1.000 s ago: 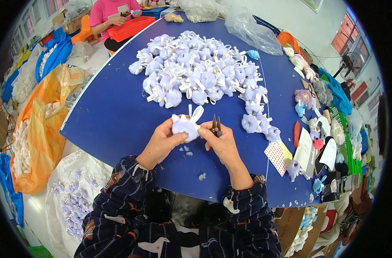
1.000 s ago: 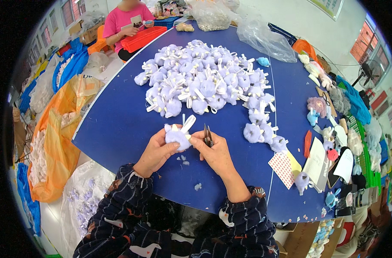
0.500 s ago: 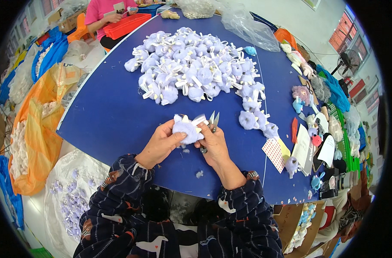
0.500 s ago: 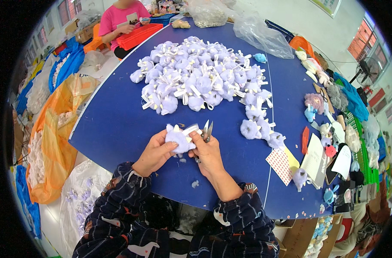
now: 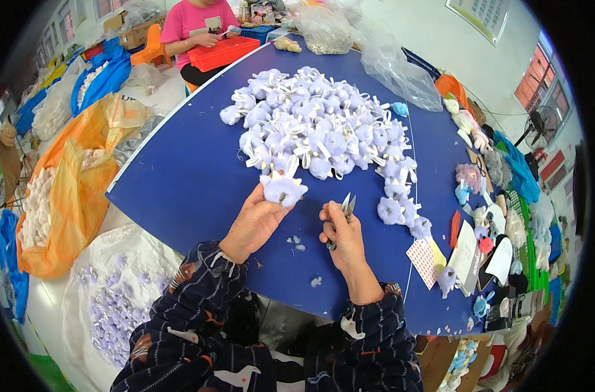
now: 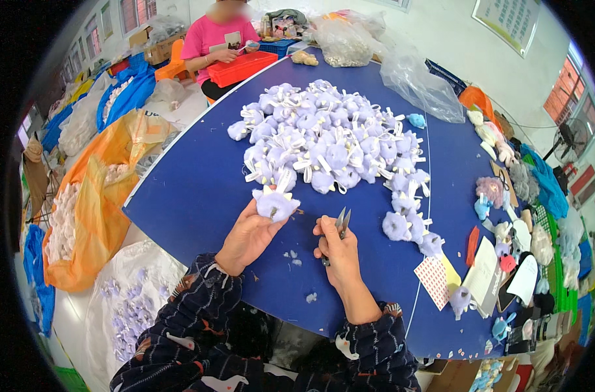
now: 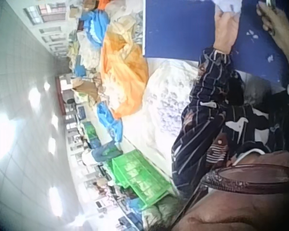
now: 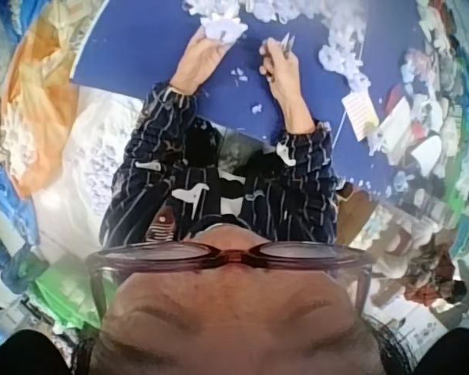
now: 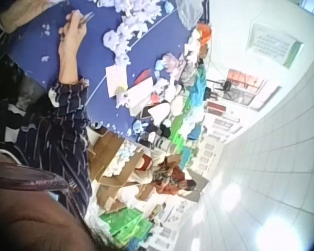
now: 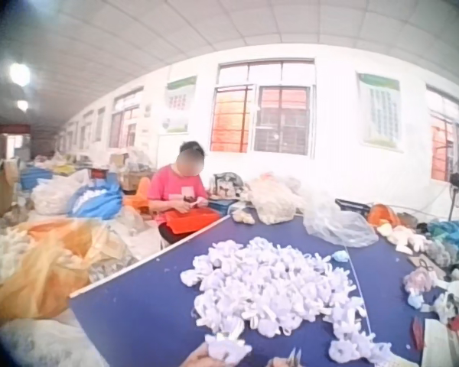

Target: The person trims excess threads and fabric from small purple plush toys using scissors. They handle each toy individually, snipping loose material and placing the finished items on the table.

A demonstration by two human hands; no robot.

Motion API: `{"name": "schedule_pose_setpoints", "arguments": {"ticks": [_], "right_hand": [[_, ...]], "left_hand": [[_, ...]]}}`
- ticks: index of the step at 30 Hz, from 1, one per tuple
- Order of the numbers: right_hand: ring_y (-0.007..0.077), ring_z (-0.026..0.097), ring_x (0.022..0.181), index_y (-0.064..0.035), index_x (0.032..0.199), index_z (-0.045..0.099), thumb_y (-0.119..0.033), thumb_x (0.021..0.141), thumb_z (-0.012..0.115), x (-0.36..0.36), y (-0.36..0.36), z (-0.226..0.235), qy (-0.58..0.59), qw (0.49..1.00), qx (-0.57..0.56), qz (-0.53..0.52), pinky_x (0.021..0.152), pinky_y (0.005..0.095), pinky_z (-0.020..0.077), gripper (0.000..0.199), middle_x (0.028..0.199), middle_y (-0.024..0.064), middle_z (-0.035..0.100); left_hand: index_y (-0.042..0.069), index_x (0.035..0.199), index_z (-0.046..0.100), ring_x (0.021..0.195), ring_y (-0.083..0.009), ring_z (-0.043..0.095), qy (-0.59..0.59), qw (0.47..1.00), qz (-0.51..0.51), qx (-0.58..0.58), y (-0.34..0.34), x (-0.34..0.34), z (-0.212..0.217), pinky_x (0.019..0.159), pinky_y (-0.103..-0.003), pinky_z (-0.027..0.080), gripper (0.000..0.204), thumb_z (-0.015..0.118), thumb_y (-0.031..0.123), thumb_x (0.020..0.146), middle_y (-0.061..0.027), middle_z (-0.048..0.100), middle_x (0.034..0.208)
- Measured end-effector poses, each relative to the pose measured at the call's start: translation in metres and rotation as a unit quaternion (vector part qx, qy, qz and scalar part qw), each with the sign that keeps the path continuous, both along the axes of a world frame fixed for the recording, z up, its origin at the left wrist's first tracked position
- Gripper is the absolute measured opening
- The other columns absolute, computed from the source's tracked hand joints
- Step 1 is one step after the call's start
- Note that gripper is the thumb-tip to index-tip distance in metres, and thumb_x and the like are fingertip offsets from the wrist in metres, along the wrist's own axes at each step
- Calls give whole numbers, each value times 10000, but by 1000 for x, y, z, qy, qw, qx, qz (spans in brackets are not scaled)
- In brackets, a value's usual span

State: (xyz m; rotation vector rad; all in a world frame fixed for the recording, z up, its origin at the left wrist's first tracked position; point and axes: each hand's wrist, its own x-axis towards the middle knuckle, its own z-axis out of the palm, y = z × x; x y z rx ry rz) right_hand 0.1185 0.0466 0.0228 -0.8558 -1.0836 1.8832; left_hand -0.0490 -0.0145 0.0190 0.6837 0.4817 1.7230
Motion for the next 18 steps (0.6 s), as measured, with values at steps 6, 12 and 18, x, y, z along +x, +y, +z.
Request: {"name": "schedule_pose_setpoints", "arguments": {"ticks": [6, 12, 18], "right_hand": [[30, 310, 446, -50, 886, 548, -296, 865, 561, 1, 2, 0, -3, 1000, 11, -1, 468, 225, 357, 248, 756, 8, 524], [55, 415, 477, -17, 913, 574, -267, 846, 584, -3, 12, -1, -137, 982, 130, -30, 485, 236, 395, 259, 741, 21, 553], [305, 596, 728, -54, 976, 569, -192, 771, 631, -24, 62, -25, -402, 708, 552, -178, 601, 375, 476, 255, 771, 127, 593]], "left_hand": [[111, 1352, 238, 1029, -237, 499, -215, 932, -203, 208, -8, -18, 9, 890, -328, 418, 600, 425, 345, 833, -166, 414, 1278], [164, 1382, 239, 916, -289, 550, -284, 916, -202, 197, -18, -41, 3, 792, -386, 456, 789, 350, 684, 798, -187, 438, 1274], [34, 1193, 463, 869, -244, 585, -98, 982, -161, -28, 0, -21, -6, 744, -346, 490, 560, 304, 493, 916, -146, 599, 998]]}}
